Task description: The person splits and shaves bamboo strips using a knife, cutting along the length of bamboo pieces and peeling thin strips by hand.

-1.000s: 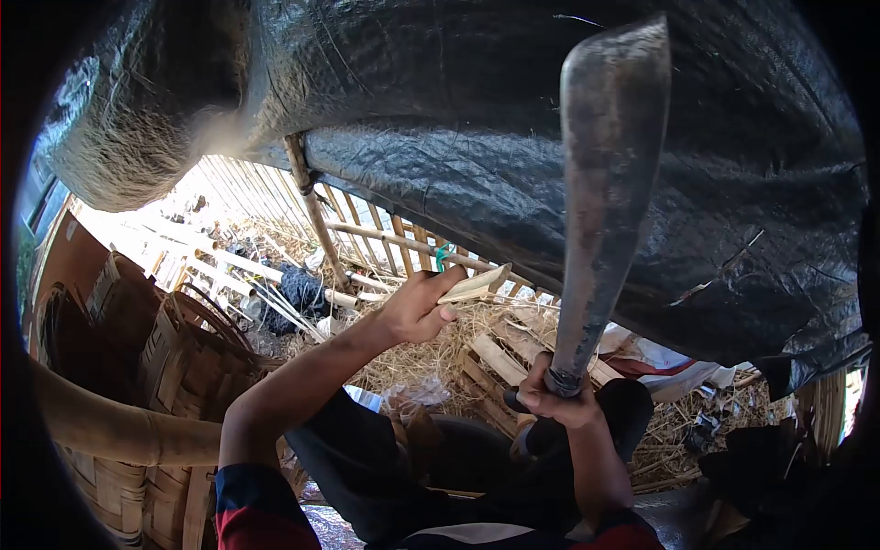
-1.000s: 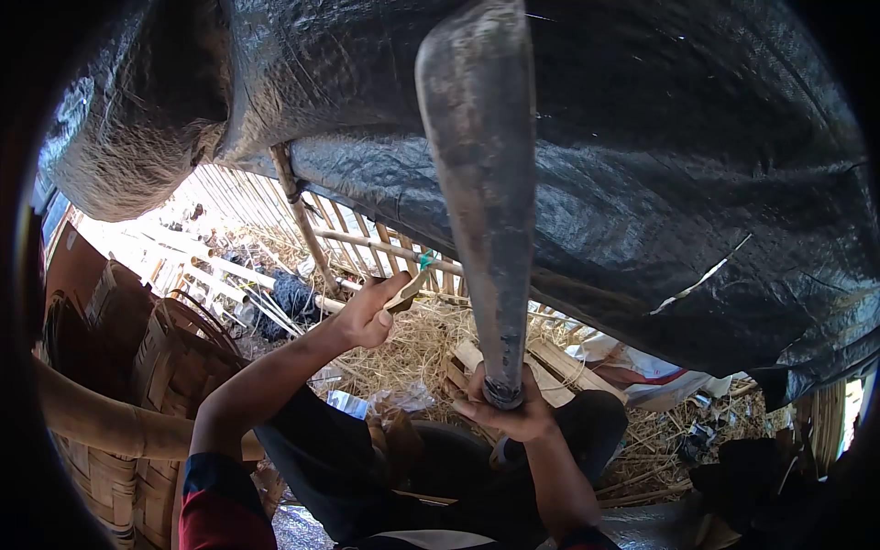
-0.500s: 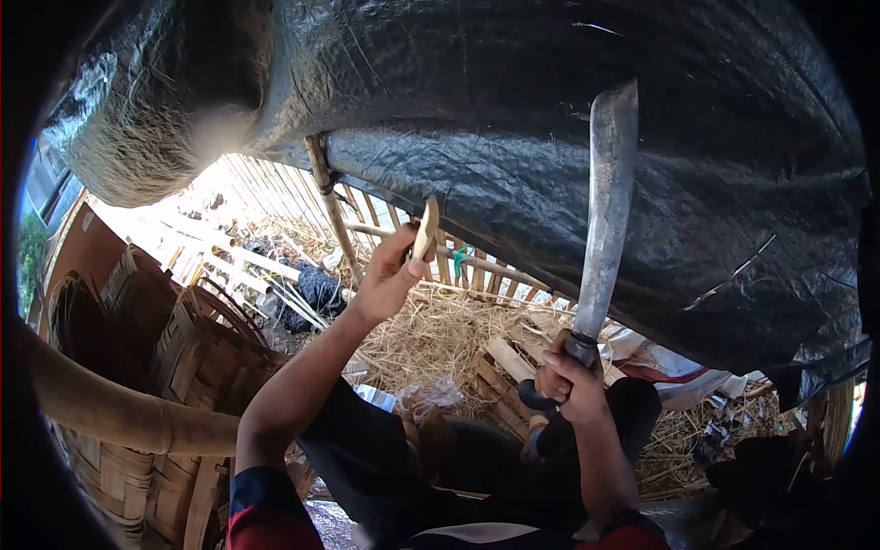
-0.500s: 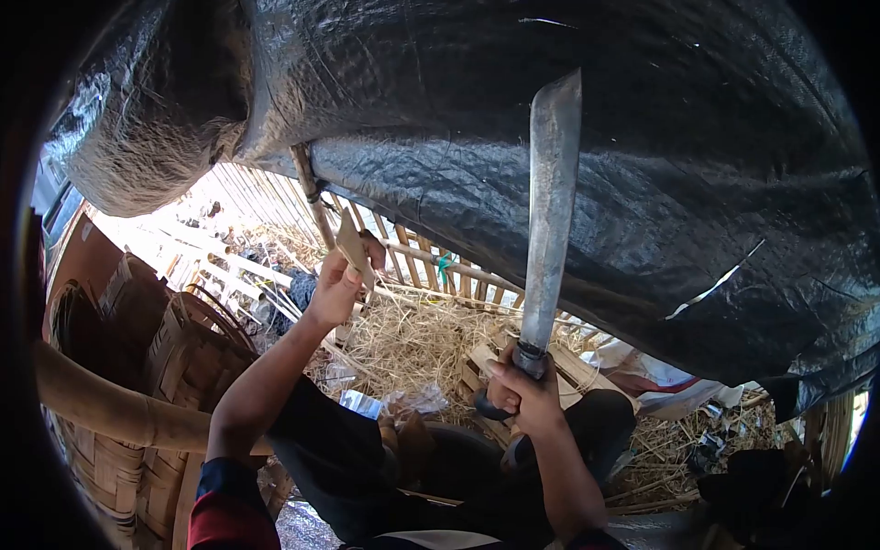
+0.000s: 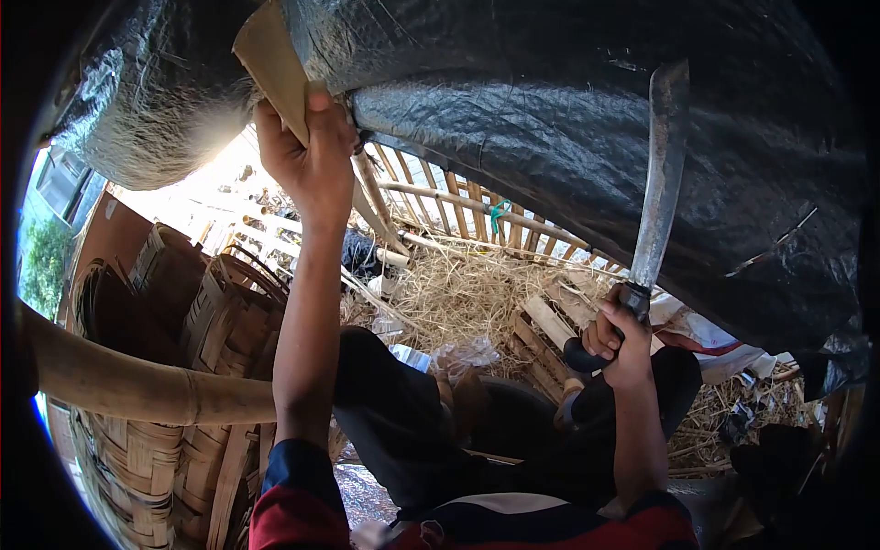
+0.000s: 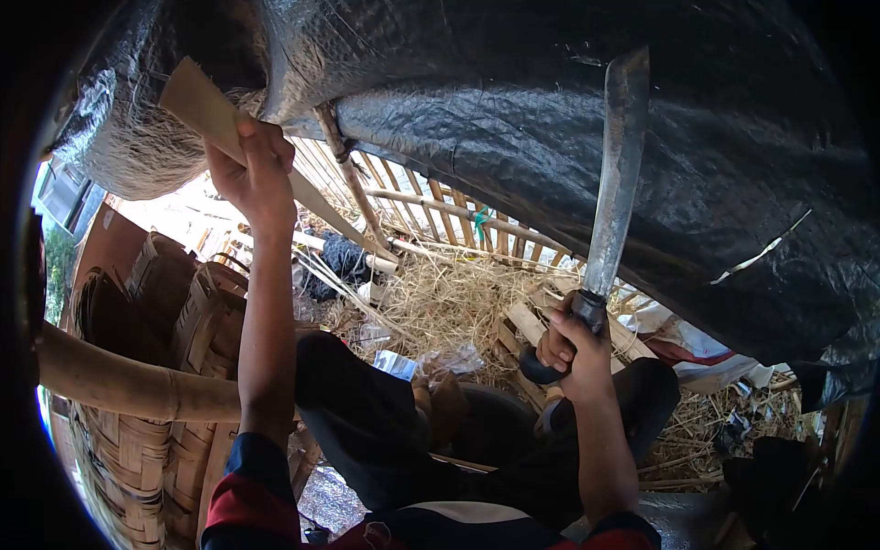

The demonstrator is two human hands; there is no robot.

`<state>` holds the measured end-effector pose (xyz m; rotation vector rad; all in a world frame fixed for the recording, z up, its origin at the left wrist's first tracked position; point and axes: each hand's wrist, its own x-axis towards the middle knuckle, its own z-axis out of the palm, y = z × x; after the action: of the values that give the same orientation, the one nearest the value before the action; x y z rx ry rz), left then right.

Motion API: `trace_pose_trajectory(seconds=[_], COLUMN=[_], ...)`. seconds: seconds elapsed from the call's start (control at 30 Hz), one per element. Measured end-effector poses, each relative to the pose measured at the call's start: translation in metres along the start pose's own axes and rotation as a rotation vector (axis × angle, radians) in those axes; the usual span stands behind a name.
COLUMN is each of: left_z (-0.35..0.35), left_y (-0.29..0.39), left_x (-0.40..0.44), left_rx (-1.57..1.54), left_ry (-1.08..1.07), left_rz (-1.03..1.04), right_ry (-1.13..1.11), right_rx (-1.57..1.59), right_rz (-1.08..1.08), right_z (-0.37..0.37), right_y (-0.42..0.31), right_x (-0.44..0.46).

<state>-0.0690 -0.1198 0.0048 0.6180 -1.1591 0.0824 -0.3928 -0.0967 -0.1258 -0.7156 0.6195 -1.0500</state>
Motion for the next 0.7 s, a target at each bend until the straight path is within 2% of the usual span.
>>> trace_pose_trajectory(seconds=[0.17,0.23,0.27,0.3,0.37,0.43,0.47,0.57,0.6,0.67,0.7], left_z=[-0.013,-0.014,-0.012,-0.011,-0.007,-0.010,-0.020,-0.034,-0.030,-0.015,-0.012], left_y=[-0.006,0.006,0.014,0.022,0.046,0.069,0.077,0.104,0.107,0.113,0.119], left_x=[0.018,0.029,0.034,0.039,0.050,0.066,0.076,0.099,0.099,0.095,0.096], left_rx=[0.175,0.142,0.255,0.140,0.113,0.053,-0.001,-0.049,-0.047,0.358,0.361], left_ry=[-0.013,0.016,0.073,0.117,0.061,0.126,-0.028,-0.300,-0.303,0.221,0.217], left_rz=[0.045,0.014,0.008,-0.021,0.025,-0.019,0.007,0.040,0.037,0.198,0.196], right_ry=[0.035,0.062,0.068,0.082,0.102,0.089,0.090,0.085,0.101,0.121,0.069], right_rx=[-0.037,-0.102,-0.094,-0.145,-0.190,-0.256,-0.255,-0.300,-0.332,-0.357,-0.371], right_rz=[0.010,0.010,0.014,0.014,0.016,0.059,0.062,0.116,0.133,0.160,0.182], right_z=[-0.004,-0.004,-0.004,-0.005,-0.005,-0.006,-0.007,-0.007,-0.005,-0.005,-0.006], right_y=[-0.002,-0.002,-0.002,-0.001,0.000,0.002,0.003,0.007,0.010,0.016,0.020], right_x=[-0.004,-0.004,-0.005,-0.005,-0.005,-0.005,-0.005,-0.004,-0.003,-0.003,0.000])
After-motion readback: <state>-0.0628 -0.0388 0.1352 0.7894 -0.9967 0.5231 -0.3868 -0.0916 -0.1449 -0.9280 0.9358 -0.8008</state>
